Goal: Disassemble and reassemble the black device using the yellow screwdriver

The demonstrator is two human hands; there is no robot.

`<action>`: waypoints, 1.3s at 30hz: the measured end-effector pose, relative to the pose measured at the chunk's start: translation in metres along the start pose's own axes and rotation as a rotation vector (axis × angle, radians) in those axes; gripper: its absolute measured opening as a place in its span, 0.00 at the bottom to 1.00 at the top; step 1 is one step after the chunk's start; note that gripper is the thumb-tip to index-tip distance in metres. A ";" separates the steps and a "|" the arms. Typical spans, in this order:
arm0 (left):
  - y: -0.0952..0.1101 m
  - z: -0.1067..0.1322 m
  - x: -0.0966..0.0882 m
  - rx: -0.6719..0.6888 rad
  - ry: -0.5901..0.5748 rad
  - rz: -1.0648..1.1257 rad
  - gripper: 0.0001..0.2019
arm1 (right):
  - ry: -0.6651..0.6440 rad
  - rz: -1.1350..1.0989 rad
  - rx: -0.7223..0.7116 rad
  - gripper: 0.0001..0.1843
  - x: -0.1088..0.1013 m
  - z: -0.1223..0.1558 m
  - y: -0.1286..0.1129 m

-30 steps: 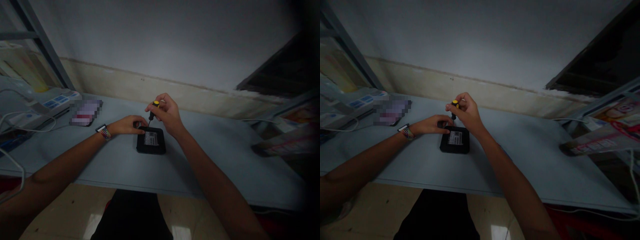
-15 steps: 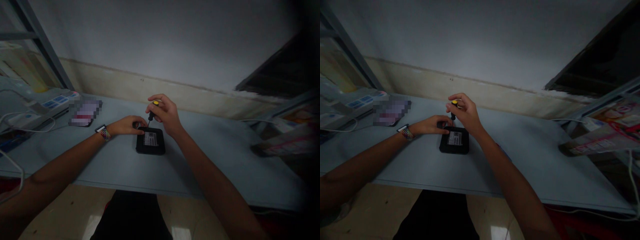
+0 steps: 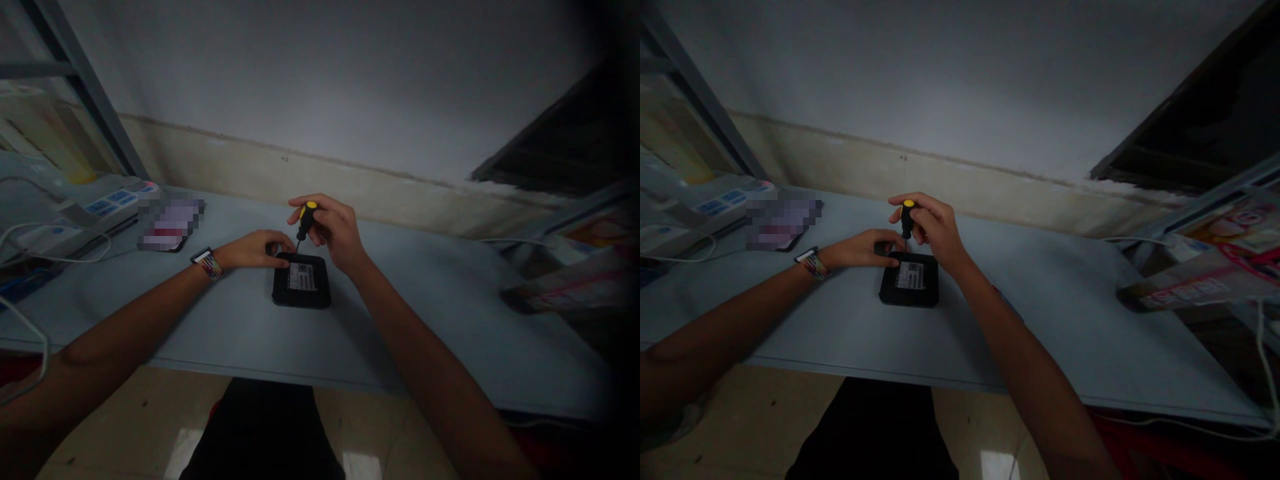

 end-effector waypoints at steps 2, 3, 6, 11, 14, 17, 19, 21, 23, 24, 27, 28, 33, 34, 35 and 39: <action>-0.001 0.000 0.000 -0.001 0.005 0.005 0.19 | 0.017 0.001 -0.003 0.16 0.001 0.000 -0.001; -0.002 0.000 0.000 -0.004 0.010 0.004 0.20 | 0.040 0.004 -0.002 0.16 0.001 0.000 -0.001; -0.005 0.001 0.000 -0.018 0.022 -0.007 0.21 | 0.119 -0.002 0.026 0.23 0.002 -0.001 -0.001; -0.005 0.001 0.000 -0.005 0.014 -0.024 0.20 | 0.148 0.008 0.052 0.26 0.000 0.000 -0.001; -0.003 0.000 0.000 0.010 0.004 -0.029 0.20 | 0.109 0.047 0.010 0.17 -0.001 0.002 -0.005; -0.002 0.000 0.000 0.004 0.003 -0.010 0.19 | 0.065 0.044 -0.001 0.13 -0.002 0.003 -0.005; -0.003 0.000 0.000 -0.002 0.011 0.003 0.18 | 0.046 0.032 0.005 0.14 -0.001 0.002 -0.003; -0.003 0.000 0.000 -0.002 0.021 0.003 0.19 | 0.066 0.033 0.009 0.15 0.000 0.001 -0.002; -0.004 0.000 0.000 -0.003 0.022 -0.002 0.19 | 0.122 0.025 0.011 0.21 -0.002 0.000 -0.001; -0.005 0.001 0.000 -0.006 0.022 -0.005 0.20 | 0.146 0.016 0.016 0.24 -0.003 0.000 0.000; -0.005 0.001 0.000 -0.012 0.024 -0.012 0.21 | 0.156 -0.012 0.035 0.27 -0.003 0.000 0.000; -0.005 0.001 0.000 -0.012 0.025 -0.013 0.21 | 0.143 -0.007 0.036 0.25 -0.002 0.000 0.000; -0.001 0.000 0.000 -0.002 0.014 -0.008 0.20 | 0.076 0.040 0.006 0.16 -0.003 0.001 -0.004; 0.000 -0.001 0.000 0.000 0.015 -0.006 0.20 | 0.074 0.034 0.000 0.15 -0.004 0.002 -0.005; 0.000 -0.001 0.000 0.001 0.017 -0.003 0.19 | 0.072 0.025 -0.007 0.14 -0.004 0.001 -0.005; -0.003 0.000 -0.001 0.007 0.027 -0.004 0.20 | 0.084 -0.019 -0.034 0.13 -0.008 0.001 -0.007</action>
Point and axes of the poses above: each hand's wrist, its own z-axis away from the middle knuckle, its own x-axis out of the palm, y = z × x, the point moved 8 cm from there along -z, towards the middle knuckle, and after that the axes turned 15 degrees about x, right-handed, at the moved point
